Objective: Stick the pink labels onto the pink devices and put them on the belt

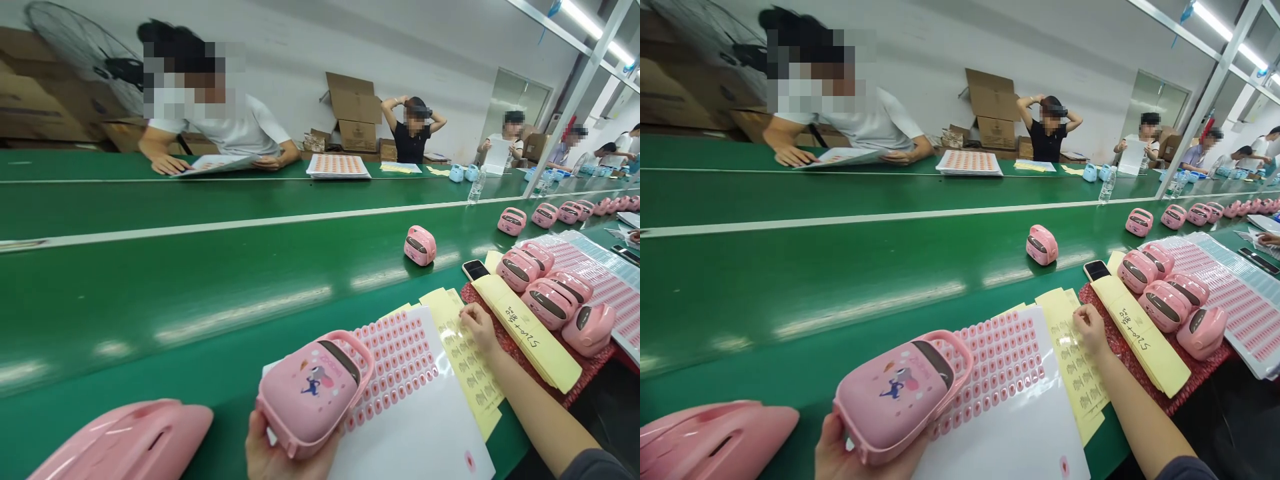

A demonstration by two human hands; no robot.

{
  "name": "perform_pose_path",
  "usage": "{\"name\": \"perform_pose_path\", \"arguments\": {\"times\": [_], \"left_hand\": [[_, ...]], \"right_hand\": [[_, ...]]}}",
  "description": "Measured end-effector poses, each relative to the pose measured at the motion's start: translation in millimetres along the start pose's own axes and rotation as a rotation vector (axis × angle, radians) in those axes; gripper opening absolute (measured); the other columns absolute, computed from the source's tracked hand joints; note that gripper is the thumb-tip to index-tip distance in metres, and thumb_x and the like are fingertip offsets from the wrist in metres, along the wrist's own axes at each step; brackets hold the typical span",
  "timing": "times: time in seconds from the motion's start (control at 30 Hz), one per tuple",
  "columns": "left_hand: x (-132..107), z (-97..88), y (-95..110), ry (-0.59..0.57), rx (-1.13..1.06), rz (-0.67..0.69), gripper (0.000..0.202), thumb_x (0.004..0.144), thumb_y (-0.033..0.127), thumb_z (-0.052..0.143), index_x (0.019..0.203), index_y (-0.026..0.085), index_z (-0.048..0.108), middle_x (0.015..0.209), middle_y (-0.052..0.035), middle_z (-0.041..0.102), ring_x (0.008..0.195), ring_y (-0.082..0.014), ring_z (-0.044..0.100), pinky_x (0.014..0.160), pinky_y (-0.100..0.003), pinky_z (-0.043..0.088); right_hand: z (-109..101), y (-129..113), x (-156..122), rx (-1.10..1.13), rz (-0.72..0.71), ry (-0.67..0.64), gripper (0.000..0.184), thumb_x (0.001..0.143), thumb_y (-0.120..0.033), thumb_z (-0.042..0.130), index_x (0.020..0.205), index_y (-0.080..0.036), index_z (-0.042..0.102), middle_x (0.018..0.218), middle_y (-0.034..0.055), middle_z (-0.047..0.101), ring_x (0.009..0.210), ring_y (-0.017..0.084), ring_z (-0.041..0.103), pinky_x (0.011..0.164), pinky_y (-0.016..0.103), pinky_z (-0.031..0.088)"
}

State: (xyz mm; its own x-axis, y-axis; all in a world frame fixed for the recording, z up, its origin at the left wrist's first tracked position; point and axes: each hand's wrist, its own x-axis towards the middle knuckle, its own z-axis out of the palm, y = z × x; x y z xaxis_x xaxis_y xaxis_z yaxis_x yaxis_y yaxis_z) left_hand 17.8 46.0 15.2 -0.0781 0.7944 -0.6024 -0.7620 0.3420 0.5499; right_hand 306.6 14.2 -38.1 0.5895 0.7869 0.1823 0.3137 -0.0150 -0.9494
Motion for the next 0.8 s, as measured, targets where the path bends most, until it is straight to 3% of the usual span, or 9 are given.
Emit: {"name": "perform_pose_path", "arguments": {"times": [0.1,0.2,0.37,0.47,0.57,0.8], "left_hand": [[-5,4.4,1,-0.052,-0.005,0.019,0.035,0.062,0.051,0.059,0.094,0.037,0.063,0.085,0.0054,0.071,0.104,-0.0289,0.056,0.086,-0.046,0.046],[-12,6.5,-1,-0.116,0.009,0.068,0.039,0.059,0.045,0.063,0.096,0.031,0.063,0.086,0.0026,0.071,0.103,-0.028,0.057,0.085,-0.042,0.048],[-29,13.7,-14,-0.202,0.189,0.211,0.056,0.054,0.045,0.074,0.105,0.026,0.06,0.108,-0.0015,0.064,0.113,-0.0273,0.05,0.089,-0.034,0.045],[-36,19.2,-22,-0.233,0.232,0.298,0.064,0.051,0.051,0.076,0.108,0.028,0.058,0.119,-0.0026,0.058,0.118,-0.0257,0.045,0.095,-0.032,0.039],[-39,21.3,-25,-0.259,0.232,0.313,0.067,0.051,0.055,0.075,0.11,0.027,0.057,0.119,-0.0046,0.057,0.119,-0.027,0.045,0.097,-0.034,0.038],[-42,20.6,-28,-0.256,0.205,0.317,0.073,0.052,0.053,0.076,0.116,0.027,0.051,0.119,-0.0068,0.056,0.113,-0.0277,0.05,0.094,-0.036,0.041]], "right_hand": [[1,-12,0,0.141,0.052,-0.006,0.021,0.07,-0.04,0.048,0.062,-0.021,0.047,0.068,0.0019,0.054,0.069,0.017,0.053,0.066,0.03,0.043],[15,-40,-12,0.249,0.107,-0.07,0.025,0.069,-0.044,0.052,0.063,-0.02,0.05,0.068,0.0016,0.054,0.068,0.017,0.053,0.062,0.029,0.042],[50,-105,-51,0.446,0.082,-0.361,0.022,0.065,-0.041,0.065,0.06,-0.02,0.059,0.083,0.0033,0.056,0.089,0.02,0.052,0.074,0.029,0.04],[67,-129,-66,0.441,0.058,-0.486,0.017,0.064,-0.037,0.068,0.06,-0.021,0.063,0.091,0.0045,0.053,0.1,0.023,0.048,0.079,0.031,0.038],[77,-135,-70,0.383,0.076,-0.538,0.016,0.063,-0.037,0.067,0.059,-0.021,0.064,0.092,0.0056,0.051,0.102,0.025,0.046,0.081,0.034,0.037],[82,-131,-73,0.309,0.073,-0.49,0.012,0.06,-0.033,0.063,0.055,-0.021,0.063,0.09,0.0057,0.048,0.102,0.026,0.046,0.082,0.036,0.038]]}}
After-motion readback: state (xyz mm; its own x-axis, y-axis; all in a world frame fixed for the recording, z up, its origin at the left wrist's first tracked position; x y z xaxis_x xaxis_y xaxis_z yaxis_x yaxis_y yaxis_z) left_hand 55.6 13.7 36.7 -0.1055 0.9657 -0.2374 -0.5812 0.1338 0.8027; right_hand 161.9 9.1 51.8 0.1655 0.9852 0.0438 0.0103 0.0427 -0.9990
